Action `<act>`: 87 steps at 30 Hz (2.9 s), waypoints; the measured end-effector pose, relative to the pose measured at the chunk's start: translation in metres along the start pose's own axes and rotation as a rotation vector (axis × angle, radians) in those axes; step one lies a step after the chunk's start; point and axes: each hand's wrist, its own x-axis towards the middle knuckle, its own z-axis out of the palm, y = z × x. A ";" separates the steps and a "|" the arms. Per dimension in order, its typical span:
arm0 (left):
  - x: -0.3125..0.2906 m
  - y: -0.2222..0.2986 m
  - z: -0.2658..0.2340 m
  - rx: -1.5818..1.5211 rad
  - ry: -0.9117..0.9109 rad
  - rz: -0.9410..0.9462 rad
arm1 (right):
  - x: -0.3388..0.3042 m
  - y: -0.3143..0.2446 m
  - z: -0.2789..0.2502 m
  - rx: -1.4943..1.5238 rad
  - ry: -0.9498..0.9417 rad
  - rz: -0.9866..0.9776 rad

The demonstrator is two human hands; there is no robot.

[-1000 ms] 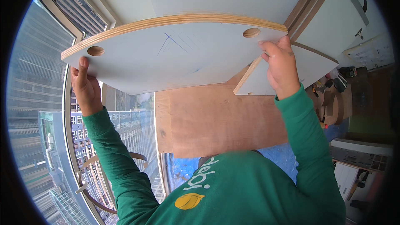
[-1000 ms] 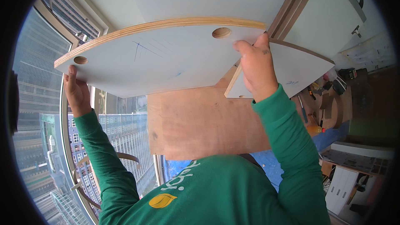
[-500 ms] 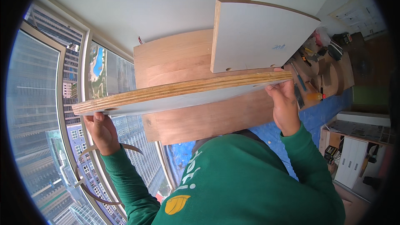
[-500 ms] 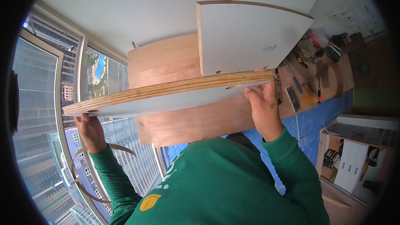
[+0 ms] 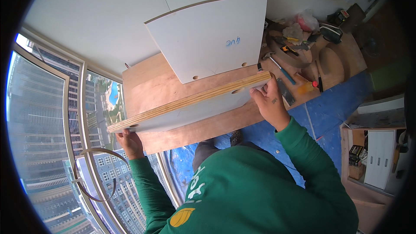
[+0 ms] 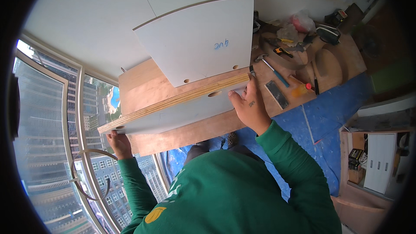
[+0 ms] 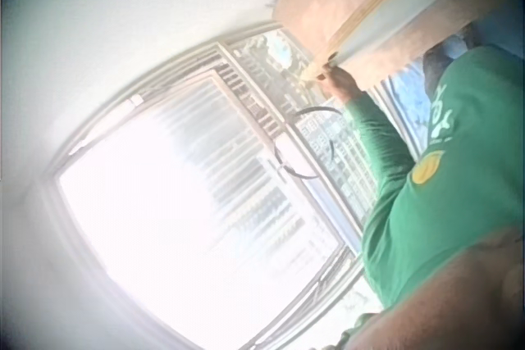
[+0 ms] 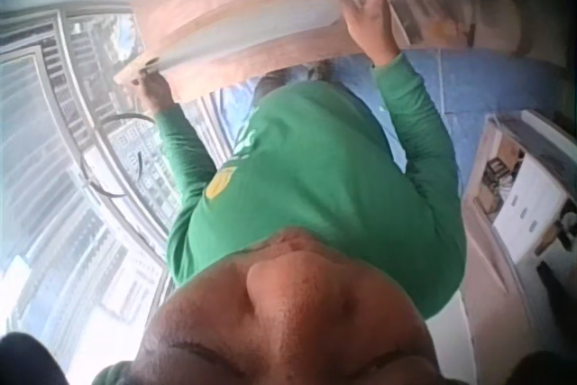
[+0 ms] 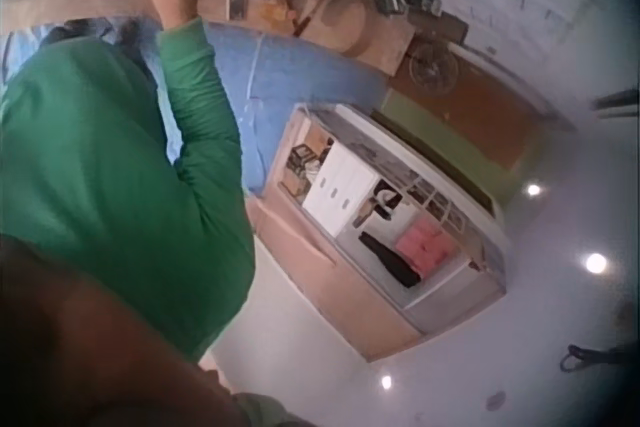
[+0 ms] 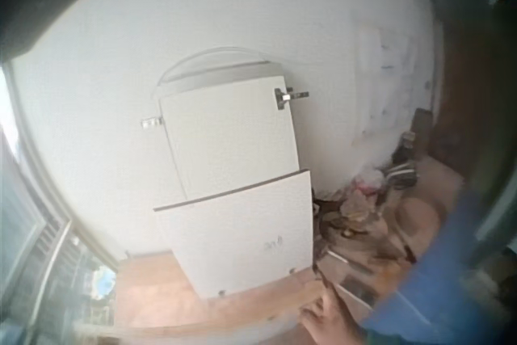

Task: The person assembles a wooden cabinet by aligning and attaching edge banding to a white panel. They use a utility knife to trim the banding and a hammer to tap it into place, then position the panel against the wall.

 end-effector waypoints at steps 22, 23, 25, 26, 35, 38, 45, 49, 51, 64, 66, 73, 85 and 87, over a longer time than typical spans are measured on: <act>-0.084 0.124 0.151 1.139 -0.217 0.790 | -0.015 0.008 -0.011 -0.297 0.053 -0.054; -0.080 0.125 0.171 1.036 -0.321 0.702 | -0.016 0.007 -0.011 -0.305 0.058 -0.029; -0.071 0.127 0.206 1.099 -0.515 0.684 | -0.018 0.004 -0.012 -0.404 0.057 0.007; -0.067 0.125 0.222 1.089 -0.567 0.683 | -0.019 0.003 -0.013 -0.432 0.046 0.020; -0.068 0.104 0.275 1.288 -0.597 0.557 | -0.017 0.018 -0.057 -0.237 0.001 0.014; -0.069 0.103 0.284 1.339 -0.506 0.556 | -0.007 0.036 -0.099 -0.248 -0.051 0.067; -0.066 0.105 0.299 1.314 -0.470 0.309 | 0.032 0.066 -0.171 -0.226 -0.203 0.193; -0.061 0.100 0.295 1.377 -0.470 0.355 | 0.057 0.076 -0.181 -0.298 -0.350 0.166; -0.062 0.100 0.294 1.389 -0.483 0.296 | 0.072 0.089 -0.180 -0.270 -0.360 0.215; -0.067 0.101 0.292 1.366 -0.435 0.086 | 0.105 0.127 -0.161 -0.280 -0.760 0.255; -0.067 0.099 0.291 1.350 -0.428 0.073 | 0.108 0.130 -0.159 -0.279 -0.754 0.203; -0.067 0.099 0.290 1.349 -0.439 0.081 | 0.101 0.139 -0.173 -0.296 -0.694 0.277; -0.065 0.108 0.296 1.496 -0.520 0.186 | 0.080 0.136 -0.187 -0.283 -0.576 0.244; -0.067 0.110 0.297 1.473 -0.504 0.179 | 0.085 0.127 -0.186 -0.214 -0.535 0.242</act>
